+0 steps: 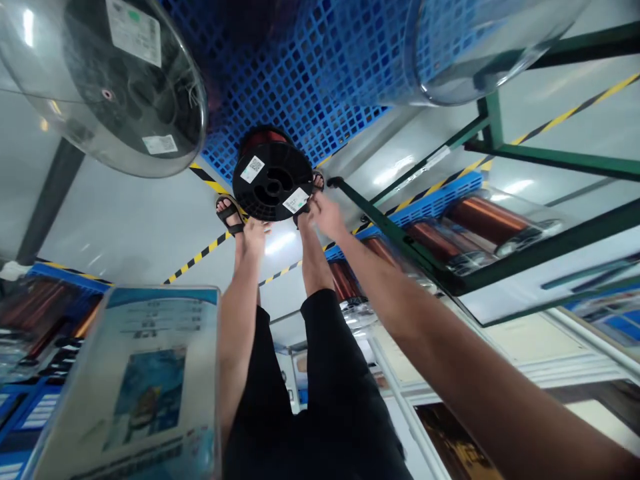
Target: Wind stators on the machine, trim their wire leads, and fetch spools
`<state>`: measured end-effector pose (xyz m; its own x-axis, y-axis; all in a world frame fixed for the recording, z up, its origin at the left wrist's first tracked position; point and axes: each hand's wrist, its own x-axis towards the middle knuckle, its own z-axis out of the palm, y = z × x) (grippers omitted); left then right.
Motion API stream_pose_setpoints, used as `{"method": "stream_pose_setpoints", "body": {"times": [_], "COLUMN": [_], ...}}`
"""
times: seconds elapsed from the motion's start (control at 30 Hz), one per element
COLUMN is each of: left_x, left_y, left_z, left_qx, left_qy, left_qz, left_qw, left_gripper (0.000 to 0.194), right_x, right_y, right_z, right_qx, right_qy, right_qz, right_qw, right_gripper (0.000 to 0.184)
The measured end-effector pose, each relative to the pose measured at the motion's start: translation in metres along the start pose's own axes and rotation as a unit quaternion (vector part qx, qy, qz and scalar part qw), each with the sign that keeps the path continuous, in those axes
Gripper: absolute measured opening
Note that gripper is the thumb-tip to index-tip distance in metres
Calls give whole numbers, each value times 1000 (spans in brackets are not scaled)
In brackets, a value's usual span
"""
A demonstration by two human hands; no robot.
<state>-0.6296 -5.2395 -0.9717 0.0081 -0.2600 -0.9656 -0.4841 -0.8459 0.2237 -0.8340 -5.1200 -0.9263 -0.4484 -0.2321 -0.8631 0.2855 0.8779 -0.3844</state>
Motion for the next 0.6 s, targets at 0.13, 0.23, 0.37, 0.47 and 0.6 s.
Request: {"method": "stream_pose_setpoints", "body": {"times": [0.13, 0.23, 0.37, 0.47, 0.6], "left_x": [27, 36, 37, 40, 52], "left_y": [15, 20, 25, 31, 40], "left_z": [-40, -49, -46, -44, -43], "left_qx": [87, 141, 191, 216, 220], "left_qy": [-35, -72, -100, -104, -105], "left_qz": [48, 90, 155, 187, 192], "left_qw": [994, 983, 964, 952, 951], "left_gripper": [27, 23, 22, 36, 45], "right_x": [-26, -30, -27, -23, -20], "right_y": [36, 35, 21, 12, 5], "right_z": [69, 125, 177, 194, 200], "right_qx": [111, 191, 269, 293, 299], "right_qy": [-27, -16, -3, 2, 0], "right_qz": [81, 128, 170, 187, 194], "right_qw": [990, 973, 948, 938, 934], "right_gripper": [9, 15, 16, 16, 14]}}
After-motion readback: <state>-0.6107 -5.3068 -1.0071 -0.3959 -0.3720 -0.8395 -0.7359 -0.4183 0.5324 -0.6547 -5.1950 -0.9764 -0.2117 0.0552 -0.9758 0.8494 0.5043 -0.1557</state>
